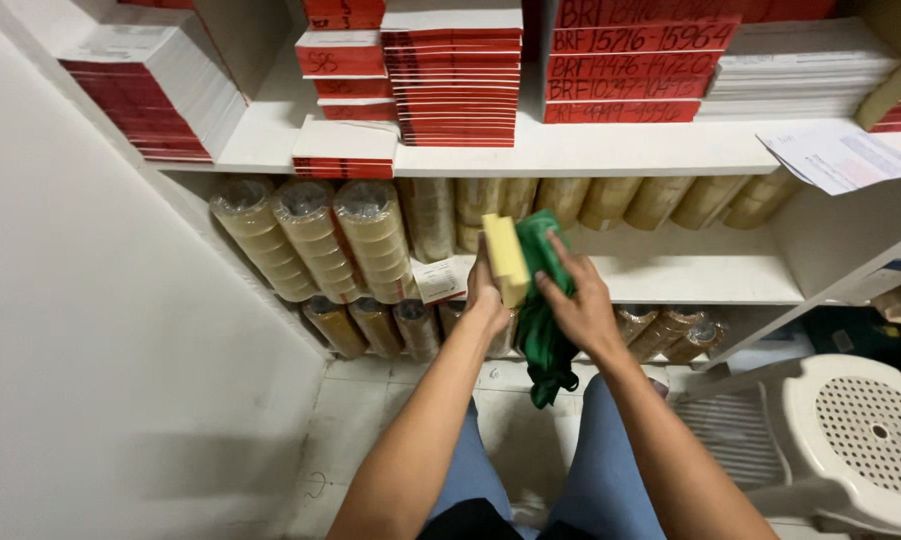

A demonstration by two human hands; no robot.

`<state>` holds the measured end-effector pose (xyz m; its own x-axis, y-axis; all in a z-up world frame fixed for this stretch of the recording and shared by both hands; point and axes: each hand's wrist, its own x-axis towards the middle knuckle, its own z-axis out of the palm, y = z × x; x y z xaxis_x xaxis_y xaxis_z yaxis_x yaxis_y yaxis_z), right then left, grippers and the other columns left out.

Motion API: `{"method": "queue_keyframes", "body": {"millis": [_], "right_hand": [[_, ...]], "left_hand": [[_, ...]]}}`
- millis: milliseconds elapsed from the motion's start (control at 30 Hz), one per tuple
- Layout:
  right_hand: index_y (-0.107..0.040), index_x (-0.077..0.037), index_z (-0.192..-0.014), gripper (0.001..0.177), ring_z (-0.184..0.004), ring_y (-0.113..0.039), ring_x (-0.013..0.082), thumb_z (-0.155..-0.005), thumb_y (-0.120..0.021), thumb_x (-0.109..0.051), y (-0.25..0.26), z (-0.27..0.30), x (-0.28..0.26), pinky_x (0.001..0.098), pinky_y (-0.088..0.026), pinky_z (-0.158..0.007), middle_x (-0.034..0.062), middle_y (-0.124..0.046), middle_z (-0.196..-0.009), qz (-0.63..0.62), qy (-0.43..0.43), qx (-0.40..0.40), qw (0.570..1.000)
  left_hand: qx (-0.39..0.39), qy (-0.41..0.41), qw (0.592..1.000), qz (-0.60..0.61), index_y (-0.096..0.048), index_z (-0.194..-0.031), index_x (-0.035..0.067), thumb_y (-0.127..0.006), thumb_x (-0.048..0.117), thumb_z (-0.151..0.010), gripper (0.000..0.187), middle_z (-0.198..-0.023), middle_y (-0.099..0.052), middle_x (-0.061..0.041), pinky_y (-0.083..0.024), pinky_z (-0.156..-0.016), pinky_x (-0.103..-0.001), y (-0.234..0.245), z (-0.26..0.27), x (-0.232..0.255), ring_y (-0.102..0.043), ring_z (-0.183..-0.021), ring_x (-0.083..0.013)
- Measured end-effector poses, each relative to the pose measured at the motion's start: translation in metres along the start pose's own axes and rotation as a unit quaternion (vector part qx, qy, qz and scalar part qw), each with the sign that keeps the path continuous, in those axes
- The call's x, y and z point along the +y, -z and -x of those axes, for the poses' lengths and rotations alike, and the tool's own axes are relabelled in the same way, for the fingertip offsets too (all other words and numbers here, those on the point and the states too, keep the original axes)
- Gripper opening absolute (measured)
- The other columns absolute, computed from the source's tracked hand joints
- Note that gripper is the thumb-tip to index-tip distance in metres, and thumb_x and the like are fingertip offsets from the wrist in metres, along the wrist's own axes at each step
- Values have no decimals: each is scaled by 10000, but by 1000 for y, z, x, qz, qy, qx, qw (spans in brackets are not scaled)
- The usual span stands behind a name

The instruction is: The person wipes white shelves with a green cloth, moving stacks of red-and-white boxes and rolls of tape aside to reach the surfaces. They then wipe several rolls of tape on the floor with the same cloth.

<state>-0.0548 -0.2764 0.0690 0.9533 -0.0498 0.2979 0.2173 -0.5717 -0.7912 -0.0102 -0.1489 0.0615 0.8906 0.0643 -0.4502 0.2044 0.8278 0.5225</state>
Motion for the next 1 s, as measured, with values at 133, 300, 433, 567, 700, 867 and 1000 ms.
{"method": "queue_keyframes", "body": {"millis": [133,300,433,567,700,867,1000], "right_hand": [[-547,-450,-1494,631,-1068,-666,364,-911,-739,-304,0,3,-9,476,-547,-901,87,-621,-1136,54,15,8,998],[-474,-431,-1547,634,-1046,-644,511,-946,-646,-328,6,3,-26,590,-542,-922,193,-564,-1155,140,-11,-32,990],[-492,-441,-1536,733,-958,-672,443,-868,-722,-246,4,23,-31,535,-570,-835,165,-562,-1095,177,50,-43,982],[-496,-397,-1535,657,-985,-649,496,-914,-674,-275,6,17,-33,561,-556,-822,202,-552,-1113,139,33,7,990],[-519,-268,-1541,602,-995,-647,544,-960,-678,-269,41,14,-49,600,-526,-829,279,-602,-1064,83,-32,104,991],[-504,-368,-1542,646,-1183,-632,432,-925,-699,-365,67,7,-52,508,-509,-963,248,-640,-1279,-42,-142,107,983],[-564,-352,-1494,623,-1178,-662,375,-892,-726,-353,73,11,-61,477,-529,-953,202,-676,-1303,-99,-172,123,972]], "left_hand": [[5,27,1000,-14,-670,-1279,126,-621,606,-969,574,-1239,-725,-104,-558,-977,-338,-1,5,-1,-686,-1116,-186],[-17,31,999,-32,-636,-1353,131,-620,625,-965,628,-1328,-688,-128,-547,-1007,-341,-2,3,-6,-663,-1203,-209],[32,57,998,-2,-693,-1227,201,-554,708,-943,597,-1191,-746,-50,-577,-961,-376,-5,-9,-1,-705,-1067,-178],[56,39,997,29,-720,-1165,200,-559,693,-937,567,-1146,-758,-47,-592,-932,-373,-22,-12,3,-727,-1014,-201],[54,-12,998,15,-697,-1146,204,-439,715,-979,596,-1028,-749,-51,-617,-826,-388,-41,-17,17,-737,-928,-185],[50,-127,989,-62,-374,-1418,100,-412,656,-1012,689,-1396,-510,-176,-404,-1124,-486,-124,58,40,-532,-1291,-292],[51,-180,974,-126,-281,-1376,117,-510,550,-1005,614,-1416,-434,-200,-376,-1152,-526,-180,68,27,-481,-1351,-364]]}}
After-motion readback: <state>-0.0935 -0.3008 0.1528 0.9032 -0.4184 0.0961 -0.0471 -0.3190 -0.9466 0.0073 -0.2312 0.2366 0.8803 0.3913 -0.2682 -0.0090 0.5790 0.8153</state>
